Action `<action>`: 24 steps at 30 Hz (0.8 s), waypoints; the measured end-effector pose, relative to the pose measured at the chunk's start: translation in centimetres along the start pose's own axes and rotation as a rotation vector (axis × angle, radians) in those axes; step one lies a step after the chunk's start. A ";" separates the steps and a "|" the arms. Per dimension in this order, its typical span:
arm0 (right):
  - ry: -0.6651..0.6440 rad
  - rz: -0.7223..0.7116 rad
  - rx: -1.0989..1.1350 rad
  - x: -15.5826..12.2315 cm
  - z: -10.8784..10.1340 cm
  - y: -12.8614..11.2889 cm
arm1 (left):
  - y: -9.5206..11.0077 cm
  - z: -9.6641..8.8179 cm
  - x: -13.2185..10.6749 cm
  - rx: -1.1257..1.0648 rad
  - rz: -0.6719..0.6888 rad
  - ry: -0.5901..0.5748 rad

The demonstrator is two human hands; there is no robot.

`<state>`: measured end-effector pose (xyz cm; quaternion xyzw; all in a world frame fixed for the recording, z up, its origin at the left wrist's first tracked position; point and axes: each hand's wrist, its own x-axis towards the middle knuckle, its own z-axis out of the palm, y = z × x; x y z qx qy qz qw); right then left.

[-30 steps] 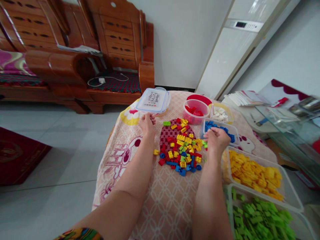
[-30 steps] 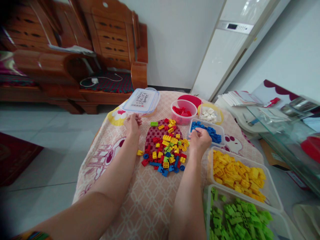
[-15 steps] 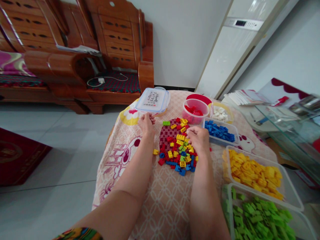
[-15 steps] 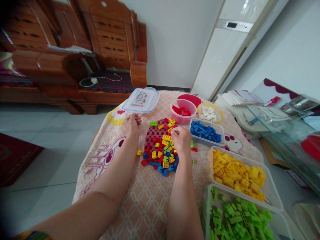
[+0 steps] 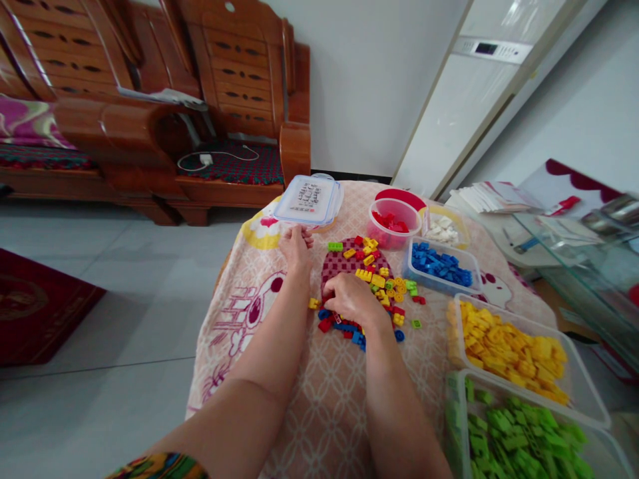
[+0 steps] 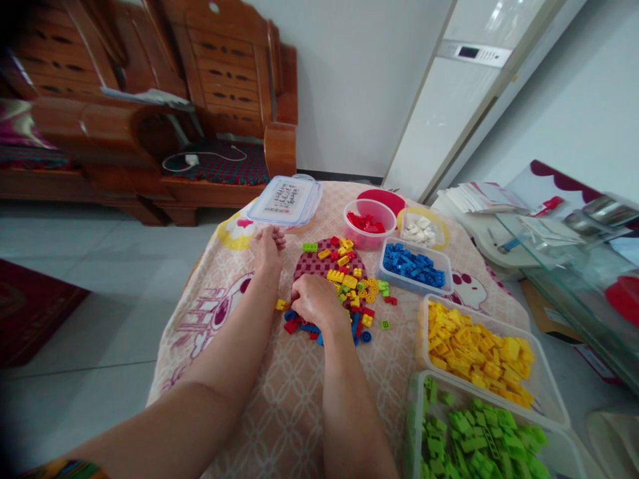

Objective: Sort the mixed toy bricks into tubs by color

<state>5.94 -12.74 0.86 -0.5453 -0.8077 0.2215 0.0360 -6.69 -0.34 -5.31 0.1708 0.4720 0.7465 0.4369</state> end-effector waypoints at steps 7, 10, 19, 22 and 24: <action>-0.008 0.007 0.040 -0.4 -0.5 0.4 | 0.1 0.0 -0.1 -0.001 -0.007 -0.012; -0.114 -0.018 -0.011 -0.4 -0.5 -0.7 | 0.1 0.0 -0.2 0.004 -0.003 -0.003; -0.059 0.022 -0.129 -0.2 -0.2 -1.7 | 0.4 0.2 -0.4 0.019 -0.013 0.012; -0.063 0.012 -0.082 -0.4 -0.6 -1.0 | 0.4 0.2 -0.4 0.017 -0.012 0.009; -0.115 -0.010 -0.076 -0.4 -0.6 -1.1 | 0.4 0.1 -0.4 0.013 -0.008 0.004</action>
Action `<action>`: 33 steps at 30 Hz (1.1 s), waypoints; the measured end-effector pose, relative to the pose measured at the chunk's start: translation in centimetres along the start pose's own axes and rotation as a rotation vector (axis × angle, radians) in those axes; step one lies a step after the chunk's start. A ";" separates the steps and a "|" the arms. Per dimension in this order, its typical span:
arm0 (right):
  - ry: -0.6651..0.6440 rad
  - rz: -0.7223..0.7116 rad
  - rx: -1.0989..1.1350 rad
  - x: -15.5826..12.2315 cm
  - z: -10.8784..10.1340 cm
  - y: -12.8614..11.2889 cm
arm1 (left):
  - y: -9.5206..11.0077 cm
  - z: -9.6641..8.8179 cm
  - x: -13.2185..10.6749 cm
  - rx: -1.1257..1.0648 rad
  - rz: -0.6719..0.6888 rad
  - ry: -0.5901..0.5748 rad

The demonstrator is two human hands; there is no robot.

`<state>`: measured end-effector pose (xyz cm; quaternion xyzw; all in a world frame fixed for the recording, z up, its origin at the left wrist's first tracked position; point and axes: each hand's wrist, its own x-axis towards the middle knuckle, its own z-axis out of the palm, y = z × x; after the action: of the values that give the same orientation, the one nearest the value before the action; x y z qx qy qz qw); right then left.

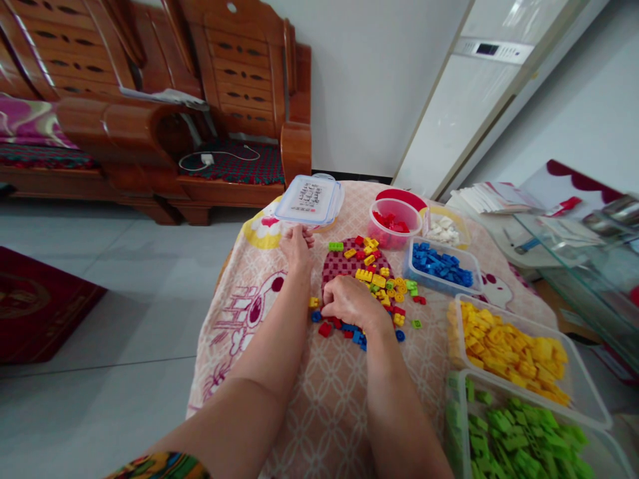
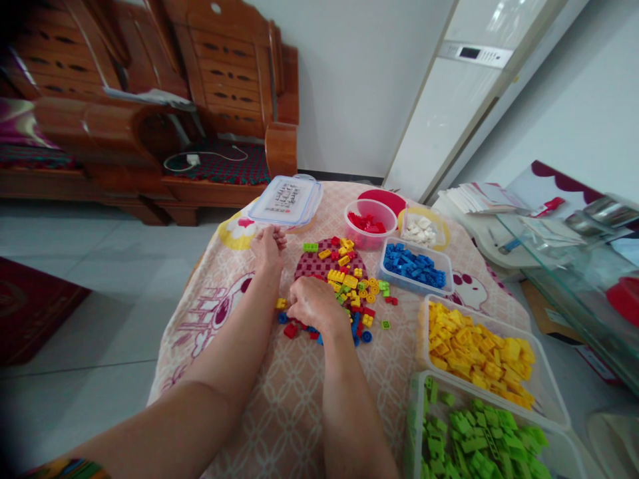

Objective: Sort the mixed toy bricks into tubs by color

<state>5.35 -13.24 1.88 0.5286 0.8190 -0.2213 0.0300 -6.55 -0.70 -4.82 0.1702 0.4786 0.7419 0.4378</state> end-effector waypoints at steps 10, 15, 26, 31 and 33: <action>0.011 0.001 -0.129 0.7 1.4 -1.9 | 0.2 0.1 -0.2 -0.002 -0.004 0.012; 0.010 -0.020 -0.069 0.2 0.5 -1.0 | 0.1 0.0 -0.1 0.007 0.000 0.005; 0.055 0.013 -0.128 1.0 1.8 -1.8 | 0.0 -0.1 0.1 -0.006 -0.001 0.002; 0.069 -0.002 -0.054 0.8 1.3 -1.0 | 0.1 0.0 0.0 -0.006 0.001 0.003; 0.089 -0.006 -0.015 0.8 1.2 -0.7 | 0.2 0.0 -0.1 -0.004 -0.002 0.007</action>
<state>4.13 -13.28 0.79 0.5350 0.8228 -0.1915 -0.0029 -6.57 -0.78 -4.60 0.1663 0.4790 0.7428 0.4372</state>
